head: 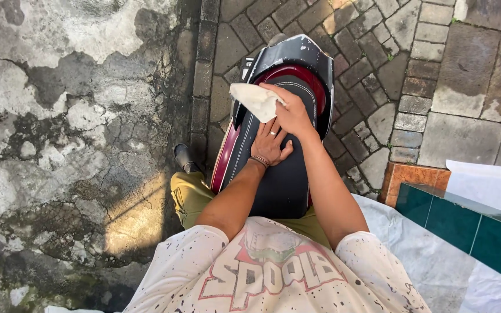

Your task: The person wipes the black seat of a red motorcycle using a white cloth. They repeatedly rub the surface and edges of the seat with the cloth in hand.

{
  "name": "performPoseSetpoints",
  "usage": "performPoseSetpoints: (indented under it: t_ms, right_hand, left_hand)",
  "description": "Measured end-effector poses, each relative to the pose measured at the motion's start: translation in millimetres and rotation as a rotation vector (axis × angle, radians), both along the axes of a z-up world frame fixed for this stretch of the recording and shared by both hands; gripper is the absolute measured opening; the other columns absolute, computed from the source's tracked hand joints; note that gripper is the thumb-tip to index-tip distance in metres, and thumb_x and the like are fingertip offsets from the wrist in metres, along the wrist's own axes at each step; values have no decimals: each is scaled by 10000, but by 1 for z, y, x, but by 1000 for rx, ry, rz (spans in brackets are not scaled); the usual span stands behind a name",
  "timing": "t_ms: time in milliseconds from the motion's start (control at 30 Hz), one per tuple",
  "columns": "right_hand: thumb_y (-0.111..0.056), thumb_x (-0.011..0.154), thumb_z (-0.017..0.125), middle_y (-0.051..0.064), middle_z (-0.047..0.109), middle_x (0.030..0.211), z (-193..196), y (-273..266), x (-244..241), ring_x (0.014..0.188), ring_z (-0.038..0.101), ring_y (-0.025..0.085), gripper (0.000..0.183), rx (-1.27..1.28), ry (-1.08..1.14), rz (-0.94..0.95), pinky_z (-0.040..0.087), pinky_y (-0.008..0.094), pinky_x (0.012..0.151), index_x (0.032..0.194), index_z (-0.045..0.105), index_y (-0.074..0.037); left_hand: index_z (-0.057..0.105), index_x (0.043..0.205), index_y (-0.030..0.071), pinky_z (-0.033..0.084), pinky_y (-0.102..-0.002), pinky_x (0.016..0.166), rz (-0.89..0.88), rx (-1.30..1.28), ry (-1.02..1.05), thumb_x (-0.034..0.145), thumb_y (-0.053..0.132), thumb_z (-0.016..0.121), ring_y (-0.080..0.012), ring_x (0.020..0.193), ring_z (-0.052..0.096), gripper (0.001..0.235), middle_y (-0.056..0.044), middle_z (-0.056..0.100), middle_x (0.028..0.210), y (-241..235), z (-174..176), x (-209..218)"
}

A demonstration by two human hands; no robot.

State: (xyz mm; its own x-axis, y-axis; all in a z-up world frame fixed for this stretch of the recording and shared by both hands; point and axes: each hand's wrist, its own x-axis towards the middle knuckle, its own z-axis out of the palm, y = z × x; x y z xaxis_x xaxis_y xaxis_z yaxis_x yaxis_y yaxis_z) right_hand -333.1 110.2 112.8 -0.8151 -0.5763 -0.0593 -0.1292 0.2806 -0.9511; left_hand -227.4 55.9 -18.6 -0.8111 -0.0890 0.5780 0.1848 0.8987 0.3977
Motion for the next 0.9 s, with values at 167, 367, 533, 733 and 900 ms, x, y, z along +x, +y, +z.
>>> performPoseSetpoints:
  t_ms: [167, 367, 533, 733, 900]
  right_hand:
    - [16, 938, 537, 123, 702, 1130, -21, 39, 17, 1024, 635, 208, 362, -233, -211, -530, 529, 411, 930, 1248, 700, -77]
    - [-81, 1004, 666, 146, 733, 1148, -11, 88, 45, 941, 733, 198, 326, -330, -374, -688, 647, 370, 837, 1329, 644, -57]
    - [-62, 952, 727, 117, 731, 1123, -4, 84, 64, 939, 737, 191, 394, -420, -501, -612, 644, 367, 835, 1334, 632, -66]
    - [-209, 957, 739, 88, 758, 938, -34, 45, 66, 792, 760, 186, 280, -139, -545, -454, 644, 325, 701, 1202, 726, -75]
    - [-199, 939, 755, 159, 662, 1144, -28, 34, 59, 1045, 704, 324, 366, 237, 266, -566, 579, 425, 848, 1276, 664, -89]
  left_hand:
    - [676, 1271, 97, 231, -549, 1264, -32, 32, -30, 854, 411, 612, -367, 1387, 474, 525, -159, 588, 1382, 0, 11, 4]
    - [658, 1302, 21, 209, -488, 1263, -172, 357, 14, 896, 50, 613, -350, 1471, 393, 410, -198, 501, 1516, -26, 61, 34]
    - [610, 1361, -4, 359, -452, 1196, 3, 999, -61, 1061, 87, 476, -353, 1359, 523, 340, -199, 605, 1383, -36, 82, 62]
    - [721, 1162, 47, 656, -363, 664, 37, 1957, -451, 969, 248, 741, -257, 750, 778, 279, -185, 768, 940, -37, 71, 40]
    - [768, 1112, 120, 528, -384, 899, 329, 1136, -157, 964, 232, 706, -150, 956, 652, 195, -141, 763, 967, -69, 132, 19]
